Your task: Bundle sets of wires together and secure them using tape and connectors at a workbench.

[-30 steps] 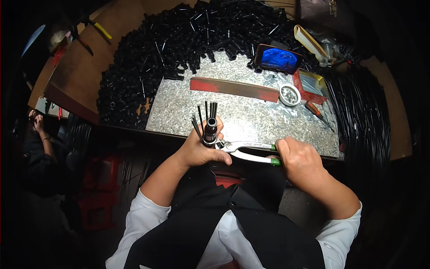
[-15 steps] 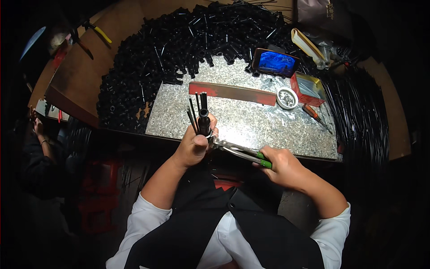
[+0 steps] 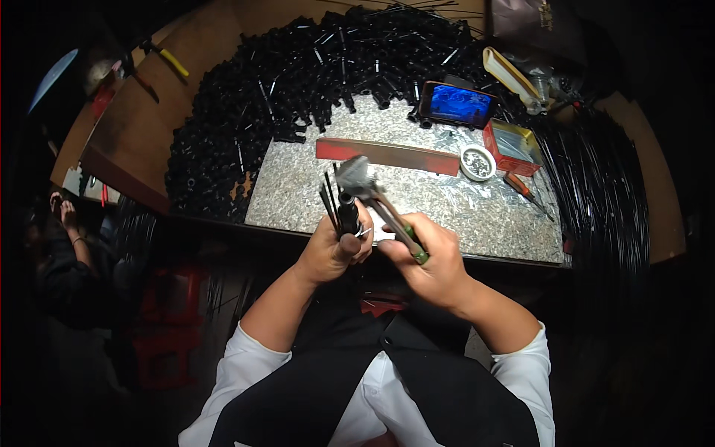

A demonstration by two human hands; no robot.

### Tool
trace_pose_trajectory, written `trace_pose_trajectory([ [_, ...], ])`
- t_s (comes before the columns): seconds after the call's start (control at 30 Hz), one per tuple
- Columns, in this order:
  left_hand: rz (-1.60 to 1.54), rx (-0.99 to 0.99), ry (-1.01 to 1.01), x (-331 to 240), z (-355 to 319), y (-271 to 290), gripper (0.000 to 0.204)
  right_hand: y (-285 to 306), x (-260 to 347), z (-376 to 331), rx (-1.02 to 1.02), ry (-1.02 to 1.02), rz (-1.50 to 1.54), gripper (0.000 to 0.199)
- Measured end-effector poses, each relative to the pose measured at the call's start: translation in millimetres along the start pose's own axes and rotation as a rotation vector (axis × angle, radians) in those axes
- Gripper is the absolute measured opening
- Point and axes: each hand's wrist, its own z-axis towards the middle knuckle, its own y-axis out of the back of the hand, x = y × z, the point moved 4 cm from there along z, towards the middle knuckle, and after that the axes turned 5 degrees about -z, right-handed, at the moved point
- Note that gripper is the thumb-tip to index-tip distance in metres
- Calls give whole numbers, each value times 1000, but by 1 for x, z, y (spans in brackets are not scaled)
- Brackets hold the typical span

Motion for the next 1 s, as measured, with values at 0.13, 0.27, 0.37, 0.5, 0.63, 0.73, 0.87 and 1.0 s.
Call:
trace_pose_trajectory([
  [0.13,-58,28,25,3,-5,-4,58,-11,-5,2,7,-3,133,20],
  [0.27,-30,-53,87,3,-5,-4,62,-7,0,3,26,94,-29,16],
  [0.37,-54,-60,97,6,-5,-3,61,-8,-1,2,33,99,-29,19],
  [0.5,42,-124,36,11,-10,3,61,-7,1,2,55,56,-34,22],
  [0.63,-17,-124,15,4,-7,-1,59,-1,-4,-2,69,55,-19,26],
  [0.73,-105,-142,-7,4,-9,11,53,8,-17,-9,33,-125,-20,46],
  [0.87,-48,-167,48,-2,-8,15,50,40,-31,-21,61,-80,-331,36],
  [1.0,6,-155,69,-5,-3,11,59,63,-18,-23,-80,304,-873,35],
])
